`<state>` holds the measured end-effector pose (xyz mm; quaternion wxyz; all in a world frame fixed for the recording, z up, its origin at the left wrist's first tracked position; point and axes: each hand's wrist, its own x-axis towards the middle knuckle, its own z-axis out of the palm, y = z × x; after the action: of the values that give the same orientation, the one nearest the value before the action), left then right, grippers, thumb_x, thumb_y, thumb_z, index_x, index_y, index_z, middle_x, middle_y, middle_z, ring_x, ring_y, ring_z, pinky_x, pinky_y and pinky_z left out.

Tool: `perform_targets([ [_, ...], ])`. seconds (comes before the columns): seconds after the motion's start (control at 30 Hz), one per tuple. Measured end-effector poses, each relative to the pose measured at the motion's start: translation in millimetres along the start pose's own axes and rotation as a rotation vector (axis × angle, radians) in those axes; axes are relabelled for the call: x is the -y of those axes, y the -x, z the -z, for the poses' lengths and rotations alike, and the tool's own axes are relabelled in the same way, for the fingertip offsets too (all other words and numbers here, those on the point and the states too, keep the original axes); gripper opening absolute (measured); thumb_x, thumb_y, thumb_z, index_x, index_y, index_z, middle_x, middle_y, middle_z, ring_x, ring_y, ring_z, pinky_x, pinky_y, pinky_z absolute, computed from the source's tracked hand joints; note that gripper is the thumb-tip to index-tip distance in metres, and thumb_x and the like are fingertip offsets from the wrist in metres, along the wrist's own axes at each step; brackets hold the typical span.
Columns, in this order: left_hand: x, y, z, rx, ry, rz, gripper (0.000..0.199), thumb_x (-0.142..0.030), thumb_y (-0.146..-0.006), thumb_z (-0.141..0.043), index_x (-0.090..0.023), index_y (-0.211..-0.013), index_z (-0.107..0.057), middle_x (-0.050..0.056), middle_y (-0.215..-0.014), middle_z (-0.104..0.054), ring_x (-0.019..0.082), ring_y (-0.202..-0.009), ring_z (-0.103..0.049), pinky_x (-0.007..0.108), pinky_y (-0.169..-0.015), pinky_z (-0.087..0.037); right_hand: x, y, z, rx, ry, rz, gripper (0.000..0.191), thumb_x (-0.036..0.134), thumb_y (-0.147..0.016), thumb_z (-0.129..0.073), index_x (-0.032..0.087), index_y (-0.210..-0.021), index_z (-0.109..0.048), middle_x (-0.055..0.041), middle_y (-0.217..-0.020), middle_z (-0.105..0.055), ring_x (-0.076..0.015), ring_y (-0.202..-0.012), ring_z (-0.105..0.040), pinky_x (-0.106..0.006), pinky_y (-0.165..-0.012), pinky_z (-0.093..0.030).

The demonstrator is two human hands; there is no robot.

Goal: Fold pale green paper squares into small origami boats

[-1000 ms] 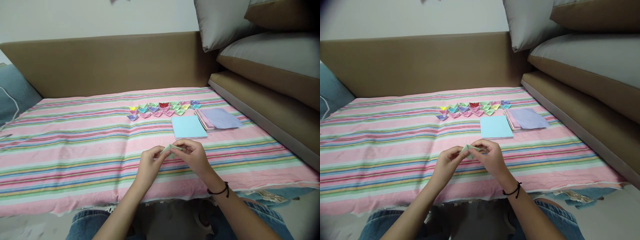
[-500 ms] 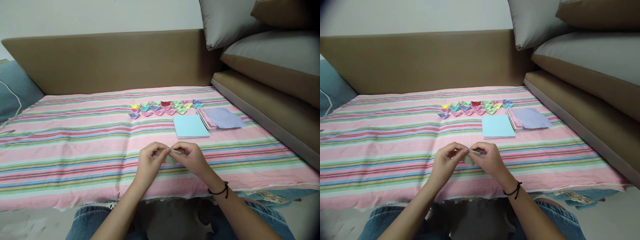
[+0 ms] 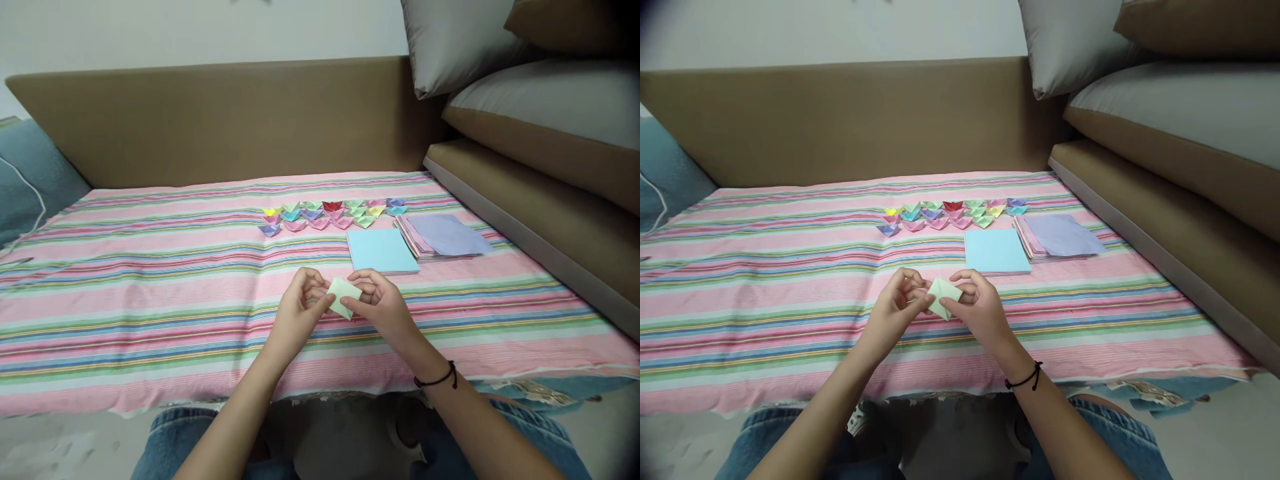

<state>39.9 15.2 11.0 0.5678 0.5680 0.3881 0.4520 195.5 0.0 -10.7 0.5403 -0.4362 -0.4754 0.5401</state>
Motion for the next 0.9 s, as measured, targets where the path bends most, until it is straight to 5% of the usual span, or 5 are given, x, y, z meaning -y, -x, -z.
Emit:
perform_targets([
  [0.1, 2, -1, 2.4, 0.031, -0.165, -0.066, 0.007, -0.021, -0.074, -0.061, -0.016, -0.078, -0.06, 0.005, -0.089, -0.059, 0.014, -0.079, -0.056, 0.025, -0.069, -0.048, 1, 1, 2, -0.018, 0.047, 0.055, 0.036, 0.026, -0.066, -0.072, 0.021, -0.094, -0.05, -0.0001, -0.077, -0.065, -0.0114, -0.053, -0.059, -0.022, -0.046, -0.046],
  [0.23, 3, -2, 6.3, 0.029, -0.154, -0.024, 0.017, -0.021, -0.07, -0.066, -0.016, -0.086, -0.065, 0.008, -0.097, -0.06, 0.017, -0.085, -0.057, 0.026, -0.068, -0.05, 6, 3, 4, 0.039, 0.156, 0.098, 0.021, 0.028, -0.071, -0.068, 0.018, -0.089, -0.064, -0.001, -0.07, -0.063, -0.0113, -0.051, -0.056, -0.024, -0.048, -0.048],
  [0.47, -2, -1, 10.0, 0.128, -0.007, -0.029, 0.036, -0.017, -0.057, -0.076, -0.018, -0.091, -0.066, 0.007, -0.104, -0.057, 0.02, -0.091, -0.059, 0.033, -0.075, -0.054, 16, 3, 9, 0.076, 0.106, 0.081, 0.021, 0.03, -0.076, -0.062, 0.02, -0.094, -0.069, -0.0056, -0.091, -0.068, -0.0189, -0.081, -0.062, -0.029, -0.065, -0.054],
  [0.9, -8, 1, 7.9, 0.03, 0.028, 0.023, 0.017, -0.025, -0.064, -0.073, -0.014, -0.078, -0.07, 0.007, -0.095, -0.063, 0.019, -0.086, -0.062, 0.031, -0.075, -0.054, 12, 3, 8, 0.095, 0.05, 0.047, 0.024, 0.027, -0.069, -0.071, 0.019, -0.092, -0.069, -0.0009, -0.068, -0.063, -0.0131, -0.06, -0.058, -0.027, -0.057, -0.052],
])
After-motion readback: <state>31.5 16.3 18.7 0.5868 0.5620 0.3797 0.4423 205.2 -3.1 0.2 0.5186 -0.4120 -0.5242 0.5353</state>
